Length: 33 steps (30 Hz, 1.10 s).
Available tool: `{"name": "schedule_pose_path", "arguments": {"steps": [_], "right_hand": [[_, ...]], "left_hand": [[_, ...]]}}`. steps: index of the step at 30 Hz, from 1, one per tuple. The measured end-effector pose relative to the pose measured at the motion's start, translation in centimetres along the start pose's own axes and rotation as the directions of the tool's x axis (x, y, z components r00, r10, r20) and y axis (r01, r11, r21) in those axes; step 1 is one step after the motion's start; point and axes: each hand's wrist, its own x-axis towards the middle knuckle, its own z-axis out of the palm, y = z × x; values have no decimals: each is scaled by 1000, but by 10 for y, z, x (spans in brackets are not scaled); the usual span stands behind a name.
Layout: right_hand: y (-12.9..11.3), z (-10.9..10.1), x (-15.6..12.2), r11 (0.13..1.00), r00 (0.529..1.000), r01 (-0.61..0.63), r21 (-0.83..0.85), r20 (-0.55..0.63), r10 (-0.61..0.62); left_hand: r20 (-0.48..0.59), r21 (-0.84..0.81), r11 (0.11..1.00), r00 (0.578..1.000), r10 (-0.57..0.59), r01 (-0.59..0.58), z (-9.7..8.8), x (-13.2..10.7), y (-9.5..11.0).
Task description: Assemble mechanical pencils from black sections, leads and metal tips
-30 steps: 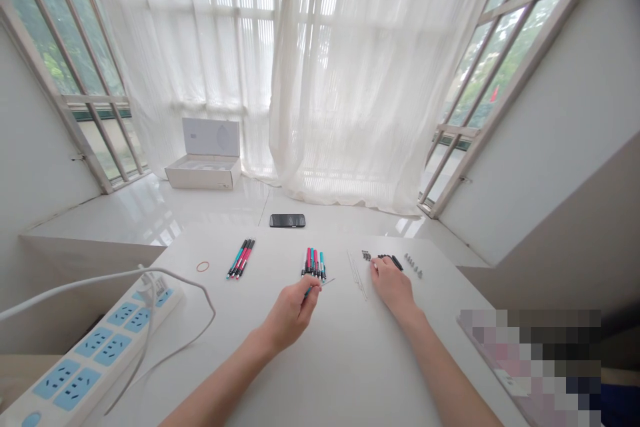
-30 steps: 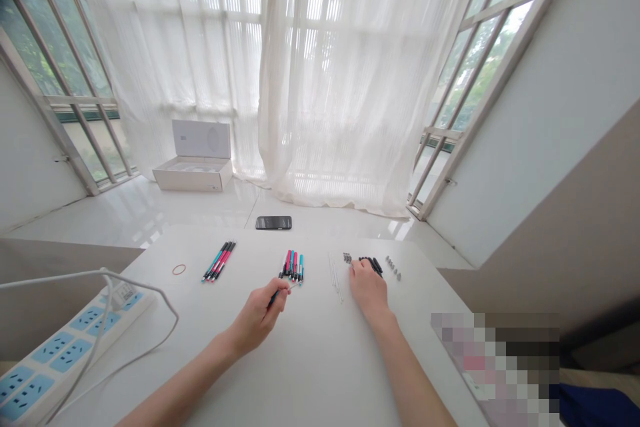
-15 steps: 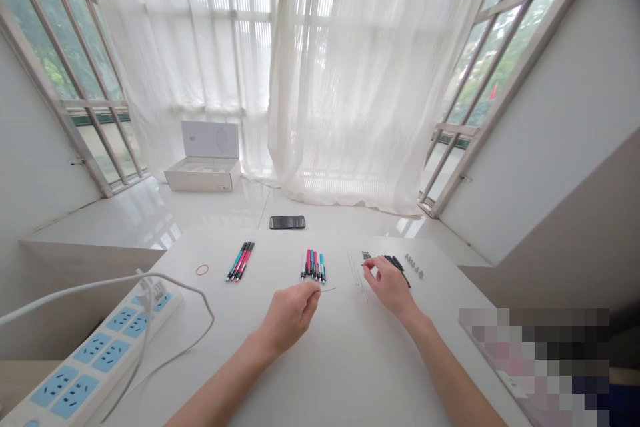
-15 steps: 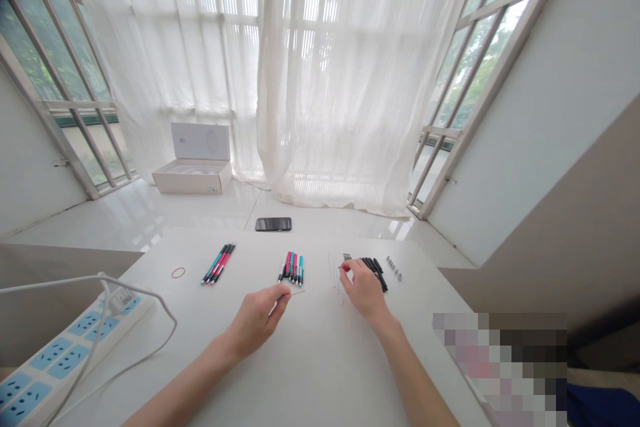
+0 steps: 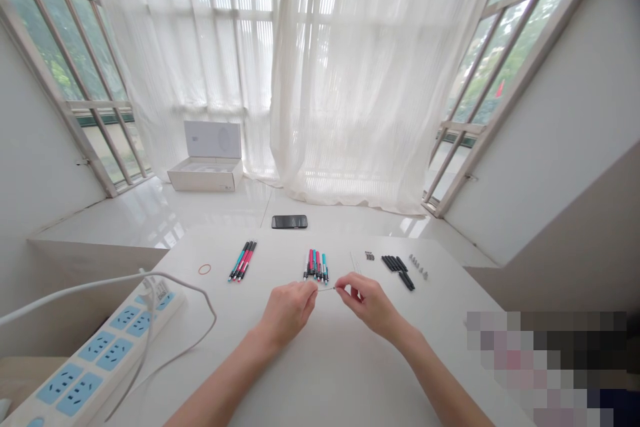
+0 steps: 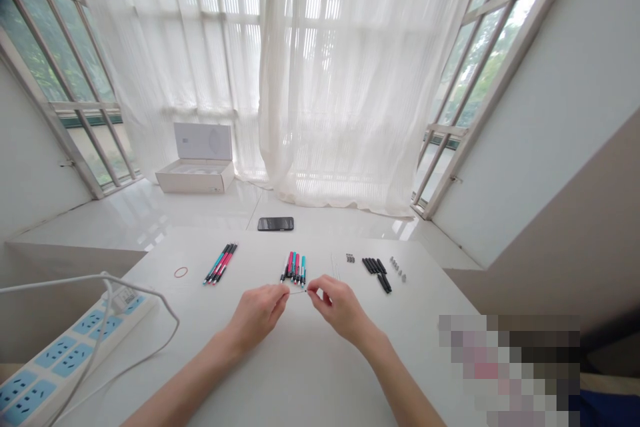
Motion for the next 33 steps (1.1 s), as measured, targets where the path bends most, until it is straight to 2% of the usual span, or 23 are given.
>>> {"name": "schedule_pose_path", "arguments": {"steps": [8,15,21,25,27,28,29,30,33], "right_hand": [[-5,-1,-1,999,999,21,-45,31,-20],[-7,19,-3,996,998,49,70,24,-51],[-16,26,-3,987,995,-101,123,7,100],[-14,19,0,982,991,-133,136,43,128],[-3,7,1,990,990,-137,30,-10,138],[5,-2,2,983,984,-169,-69,-73,164],[15,-12,2,953,967,-234,-194,-151,207],[25,-22,1,885,935,-332,-325,-238,263],[55,-51,-5,605,811,-585,-541,-381,444]], "left_hand": [[15,13,1000,1000,21,-21,3,-1,-1],[66,-34,998,996,64,-62,7,-3,3],[83,-29,997,993,80,-77,6,-4,5],[86,36,996,993,82,-85,4,-3,3],[76,52,996,994,74,-78,4,-3,2],[69,55,996,995,69,-73,3,-3,2],[62,54,996,996,63,-66,3,-3,2],[54,50,997,997,59,-62,3,-3,2],[35,43,997,998,57,-58,1,-3,2]]}}
